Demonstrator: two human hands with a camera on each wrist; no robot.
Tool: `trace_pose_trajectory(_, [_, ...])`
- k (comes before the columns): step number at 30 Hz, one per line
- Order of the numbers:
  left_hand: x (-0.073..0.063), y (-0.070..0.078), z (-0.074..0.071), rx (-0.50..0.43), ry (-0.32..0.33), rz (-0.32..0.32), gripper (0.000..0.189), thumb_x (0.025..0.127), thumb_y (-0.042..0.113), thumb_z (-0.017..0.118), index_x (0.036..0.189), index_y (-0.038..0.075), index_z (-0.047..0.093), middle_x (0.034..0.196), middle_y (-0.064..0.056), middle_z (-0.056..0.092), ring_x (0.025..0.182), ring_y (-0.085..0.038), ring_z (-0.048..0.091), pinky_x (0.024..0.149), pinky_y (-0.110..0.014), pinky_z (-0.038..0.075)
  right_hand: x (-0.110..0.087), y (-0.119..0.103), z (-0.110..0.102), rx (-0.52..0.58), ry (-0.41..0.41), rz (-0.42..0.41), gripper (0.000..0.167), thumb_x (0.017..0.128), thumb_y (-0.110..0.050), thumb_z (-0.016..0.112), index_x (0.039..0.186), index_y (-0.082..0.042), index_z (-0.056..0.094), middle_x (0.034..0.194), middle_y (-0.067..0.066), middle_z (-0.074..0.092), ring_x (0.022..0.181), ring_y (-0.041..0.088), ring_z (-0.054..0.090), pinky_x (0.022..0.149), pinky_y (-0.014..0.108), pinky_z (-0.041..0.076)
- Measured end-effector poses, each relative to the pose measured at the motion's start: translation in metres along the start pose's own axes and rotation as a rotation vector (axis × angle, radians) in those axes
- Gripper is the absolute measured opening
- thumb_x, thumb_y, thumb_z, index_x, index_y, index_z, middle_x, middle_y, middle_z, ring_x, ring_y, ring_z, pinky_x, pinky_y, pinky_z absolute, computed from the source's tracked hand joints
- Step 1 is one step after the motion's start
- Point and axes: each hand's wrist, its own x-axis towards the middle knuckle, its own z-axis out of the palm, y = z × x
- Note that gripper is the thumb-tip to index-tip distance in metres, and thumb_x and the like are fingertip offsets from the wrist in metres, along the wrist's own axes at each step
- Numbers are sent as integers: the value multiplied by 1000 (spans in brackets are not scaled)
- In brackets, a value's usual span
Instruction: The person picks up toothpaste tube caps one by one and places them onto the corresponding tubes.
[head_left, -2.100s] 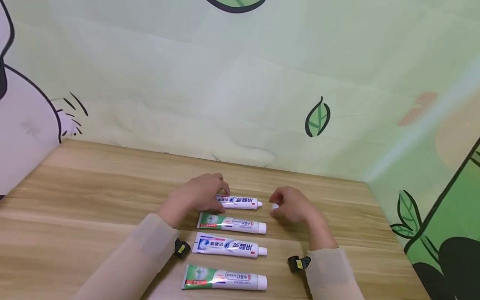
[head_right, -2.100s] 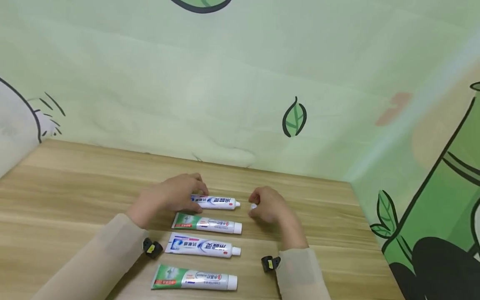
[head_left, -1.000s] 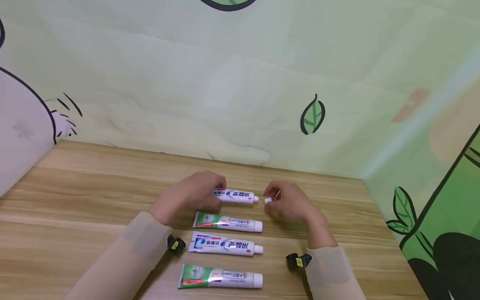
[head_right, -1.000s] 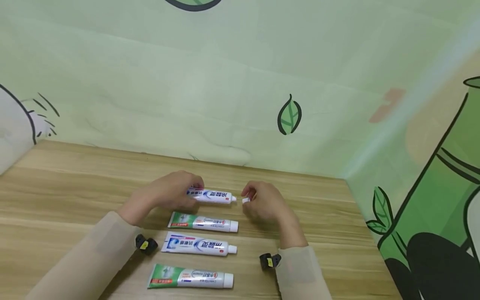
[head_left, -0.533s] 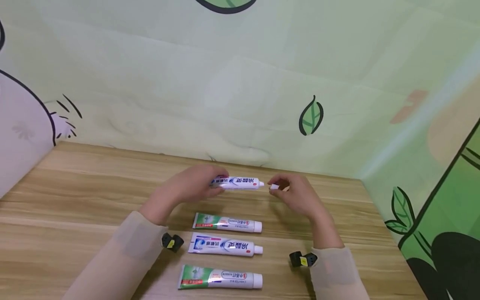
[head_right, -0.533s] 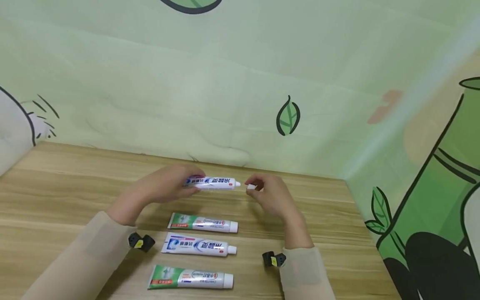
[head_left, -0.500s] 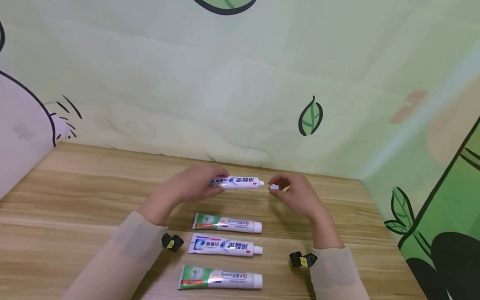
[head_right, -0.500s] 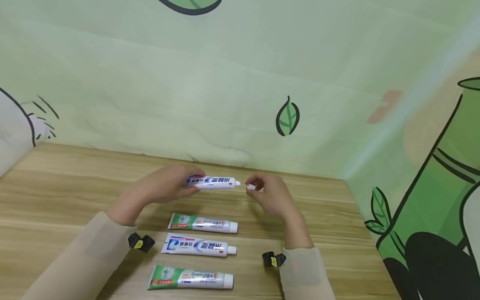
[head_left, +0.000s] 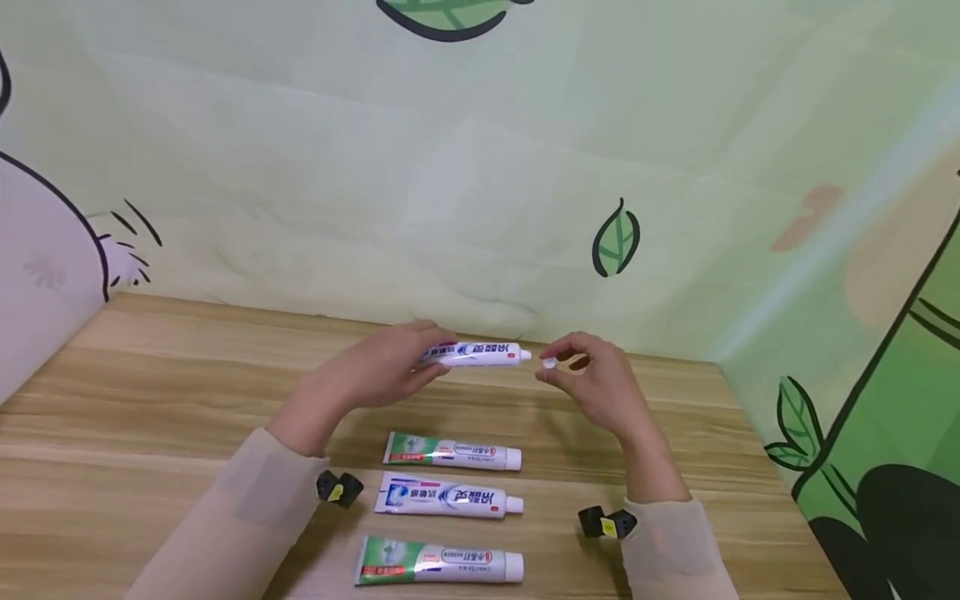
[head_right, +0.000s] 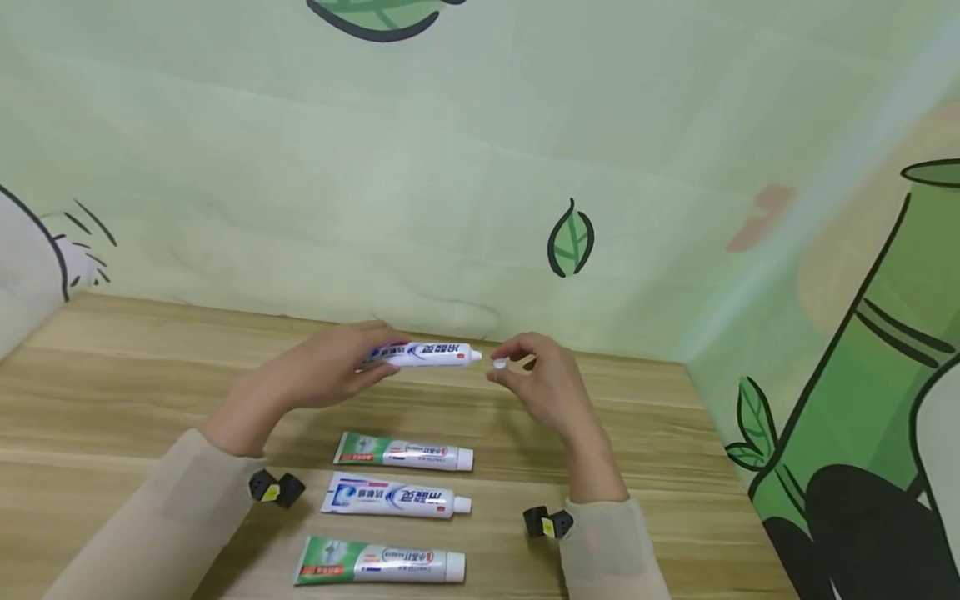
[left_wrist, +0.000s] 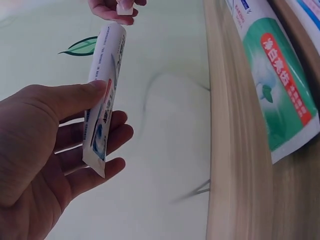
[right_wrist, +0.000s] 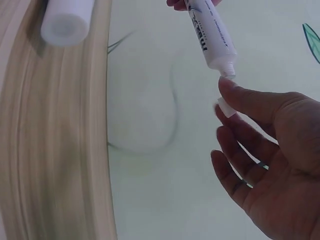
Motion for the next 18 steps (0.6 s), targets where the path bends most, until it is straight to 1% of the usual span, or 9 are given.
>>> trace_pose_trajectory(4, [-1,2,-2,-3,13,15,41,105,27,62,144,13,60,123,-2,68,103,-15,66,92,-37,59,-1,0,-1,22,32,-37,21,87,-18,85,104,-13,74,103,3,70,96,21,61,84,35,53])
trace_pose_trajectory(9, [-2,4,-5,-11,27,23,42,105,27,62,145,12,59,127,-4,67,106,-16,65,95,-39,59,-2,-2,-3,54,53,-29,21,87,-17,85,103,-13,73,98,4,71,88,20,63,76,27,54])
trace_pose_trajectory(13, [-3,5,-6,-12,27,24,43,105,28,62,145,12,58,128,-4,67,107,-17,65,96,-40,58,-3,-2,-3,91,41,-17,23,87,-14,85,106,-12,73,101,5,74,88,20,67,75,24,57])
trace_pose_trajectory(18, [-4,3,-7,-8,43,30,42,105,26,62,145,12,58,126,-4,68,105,-17,65,95,-40,59,-3,-3,0,108,33,-37,25,88,-9,82,112,-11,75,108,7,73,91,21,71,79,23,60])
